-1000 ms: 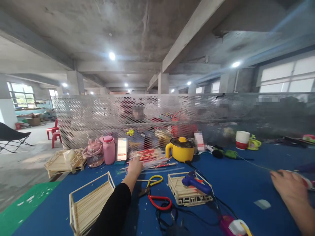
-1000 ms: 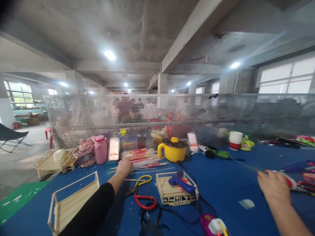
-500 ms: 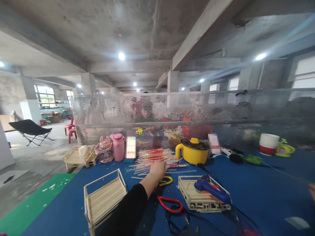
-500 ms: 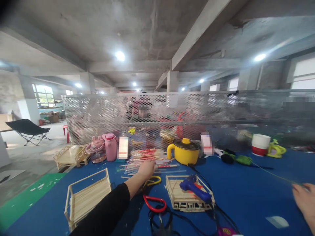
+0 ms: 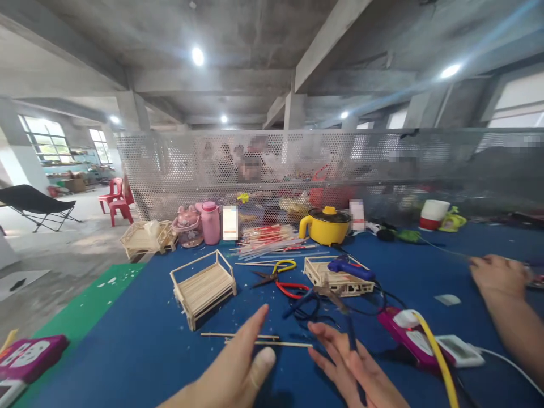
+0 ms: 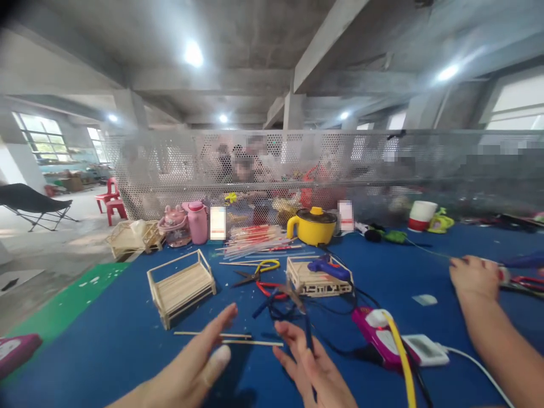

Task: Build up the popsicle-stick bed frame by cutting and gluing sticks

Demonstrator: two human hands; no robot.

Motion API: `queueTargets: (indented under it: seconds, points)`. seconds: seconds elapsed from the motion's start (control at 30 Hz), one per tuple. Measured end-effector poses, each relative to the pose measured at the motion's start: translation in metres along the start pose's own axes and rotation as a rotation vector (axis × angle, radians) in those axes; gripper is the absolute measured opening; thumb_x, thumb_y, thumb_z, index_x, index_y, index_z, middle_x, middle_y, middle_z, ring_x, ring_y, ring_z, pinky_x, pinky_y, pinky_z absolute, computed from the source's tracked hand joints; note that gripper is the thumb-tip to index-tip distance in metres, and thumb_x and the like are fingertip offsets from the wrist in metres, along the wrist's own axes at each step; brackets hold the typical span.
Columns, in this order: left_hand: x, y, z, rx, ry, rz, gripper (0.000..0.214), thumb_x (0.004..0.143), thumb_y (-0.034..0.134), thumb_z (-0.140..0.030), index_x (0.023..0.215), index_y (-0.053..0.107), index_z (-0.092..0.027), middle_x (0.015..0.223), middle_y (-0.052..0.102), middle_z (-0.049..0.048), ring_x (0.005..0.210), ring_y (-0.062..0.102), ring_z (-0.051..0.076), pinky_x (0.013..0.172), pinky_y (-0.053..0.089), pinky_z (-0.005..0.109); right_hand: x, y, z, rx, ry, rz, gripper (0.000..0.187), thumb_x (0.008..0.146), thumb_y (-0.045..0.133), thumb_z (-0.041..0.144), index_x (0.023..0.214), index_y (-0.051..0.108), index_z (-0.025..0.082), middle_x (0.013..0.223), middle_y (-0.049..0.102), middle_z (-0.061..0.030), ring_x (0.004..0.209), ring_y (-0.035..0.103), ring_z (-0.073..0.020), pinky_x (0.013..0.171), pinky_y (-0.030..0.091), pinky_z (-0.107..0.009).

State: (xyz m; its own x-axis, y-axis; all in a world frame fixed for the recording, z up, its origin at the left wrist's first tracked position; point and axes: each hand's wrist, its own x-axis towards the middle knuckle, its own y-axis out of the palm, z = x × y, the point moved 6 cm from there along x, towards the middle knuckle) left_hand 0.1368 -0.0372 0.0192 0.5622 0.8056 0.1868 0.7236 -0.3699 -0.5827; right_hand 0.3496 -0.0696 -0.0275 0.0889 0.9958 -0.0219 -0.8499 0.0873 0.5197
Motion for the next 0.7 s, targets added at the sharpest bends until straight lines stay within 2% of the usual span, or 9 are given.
queueTargets:
  seconds: [0.07, 0.13, 0.2, 0.33, 0.43, 0.53, 0.57, 0.63, 0.7]
  points:
    - [-0.003, 0.017, -0.002, -0.050, 0.063, 0.029, 0.059, 0.092, 0.036, -0.039, 0.144, 0.022, -0.015, 0.142, 0.041, 0.0164, 0.123, 0.047, 0.022, 0.100, 0.041, 0.037, 0.002, 0.028, -0.013, -0.032, -0.037, 0.040, 0.038, 0.068, 0.070, 0.052, 0.097, 0.072, 0.027, 0.118, 0.065, -0.0075, 0.120, 0.051, -0.0280, 0.100, 0.044, -0.041]
    - [0.002, 0.022, -0.011, 0.006, 0.184, 0.068, 0.045, 0.092, 0.037, -0.033, 0.133, 0.042, -0.015, 0.119, 0.061, 0.0142, 0.105, 0.059, 0.020, 0.091, 0.047, 0.034, 0.010, 0.046, -0.021, -0.085, -0.085, 0.049, 0.038, 0.072, 0.067, 0.052, 0.101, 0.070, 0.028, 0.121, 0.063, -0.0074, 0.119, 0.052, -0.0271, 0.100, 0.044, -0.041]
    - [0.007, 0.019, -0.019, 0.112, 0.359, 0.118, 0.035, 0.093, 0.034, -0.030, 0.117, 0.057, -0.018, 0.100, 0.067, 0.0087, 0.091, 0.063, 0.018, 0.082, 0.049, 0.029, 0.024, 0.059, -0.021, -0.149, -0.140, 0.046, 0.038, 0.073, 0.066, 0.053, 0.104, 0.068, 0.030, 0.126, 0.060, -0.0058, 0.120, 0.051, -0.0257, 0.100, 0.044, -0.041]
    - [0.015, -0.010, -0.006, 0.358, 0.500, -0.115, 0.038, 0.092, 0.036, -0.037, 0.088, 0.067, -0.015, 0.077, 0.068, 0.0084, 0.072, 0.062, 0.017, 0.071, 0.047, 0.028, 0.068, 0.078, -0.006, -0.236, -0.239, 0.111, 0.039, 0.072, 0.064, 0.057, 0.095, 0.067, 0.026, 0.118, 0.062, -0.0051, 0.119, 0.050, -0.0254, 0.097, 0.045, -0.042]
    - [0.011, -0.024, 0.010, 0.360, 0.473, -0.247, 0.038, 0.093, 0.034, -0.036, 0.086, 0.066, -0.016, 0.070, 0.066, 0.0067, 0.065, 0.060, 0.015, 0.065, 0.047, 0.025, 0.088, 0.083, 0.001, -0.252, -0.281, 0.122, 0.039, 0.075, 0.062, 0.055, 0.102, 0.063, 0.027, 0.124, 0.057, -0.0029, 0.124, 0.044, -0.0240, 0.099, 0.043, -0.043]
    - [0.004, -0.033, 0.015, 0.342, 0.473, -0.377, 0.030, 0.091, 0.038, -0.032, 0.088, 0.064, -0.017, 0.067, 0.065, 0.0046, 0.061, 0.059, 0.014, 0.062, 0.047, 0.024, 0.089, 0.084, 0.003, -0.295, -0.296, 0.146, 0.039, 0.078, 0.064, 0.045, 0.112, 0.061, 0.026, 0.131, 0.052, -0.0033, 0.127, 0.040, -0.0234, 0.107, 0.031, -0.043]
    - [0.001, -0.038, 0.015, 0.320, 0.477, -0.479, 0.027, 0.090, 0.041, -0.033, 0.094, 0.063, -0.018, 0.072, 0.065, 0.0054, 0.064, 0.060, 0.015, 0.064, 0.048, 0.026, 0.087, 0.084, 0.002, -0.290, -0.282, 0.158, 0.039, 0.078, 0.064, 0.045, 0.112, 0.061, 0.026, 0.132, 0.052, -0.0033, 0.128, 0.039, -0.0235, 0.109, 0.028, -0.043]
    - [-0.002, -0.049, 0.018, 0.303, 0.395, -0.722, 0.033, 0.089, 0.042, -0.035, 0.114, 0.053, -0.015, 0.101, 0.065, 0.0136, 0.094, 0.060, 0.022, 0.083, 0.048, 0.036, 0.084, 0.085, 0.000, -0.214, -0.215, 0.218, 0.036, 0.078, 0.063, 0.046, 0.108, 0.064, 0.026, 0.132, 0.053, -0.0045, 0.130, 0.037, -0.0245, 0.109, 0.027, -0.044]
    - [0.003, -0.050, 0.024, 0.301, 0.234, -0.767, 0.051, 0.090, 0.041, -0.034, 0.134, 0.034, -0.012, 0.135, 0.046, 0.0201, 0.126, 0.042, 0.028, 0.101, 0.037, 0.046, 0.080, 0.088, 0.000, -0.105, -0.135, 0.306, 0.033, 0.078, 0.062, 0.049, 0.098, 0.067, 0.023, 0.129, 0.056, -0.0072, 0.131, 0.035, -0.0257, 0.107, 0.031, -0.045]
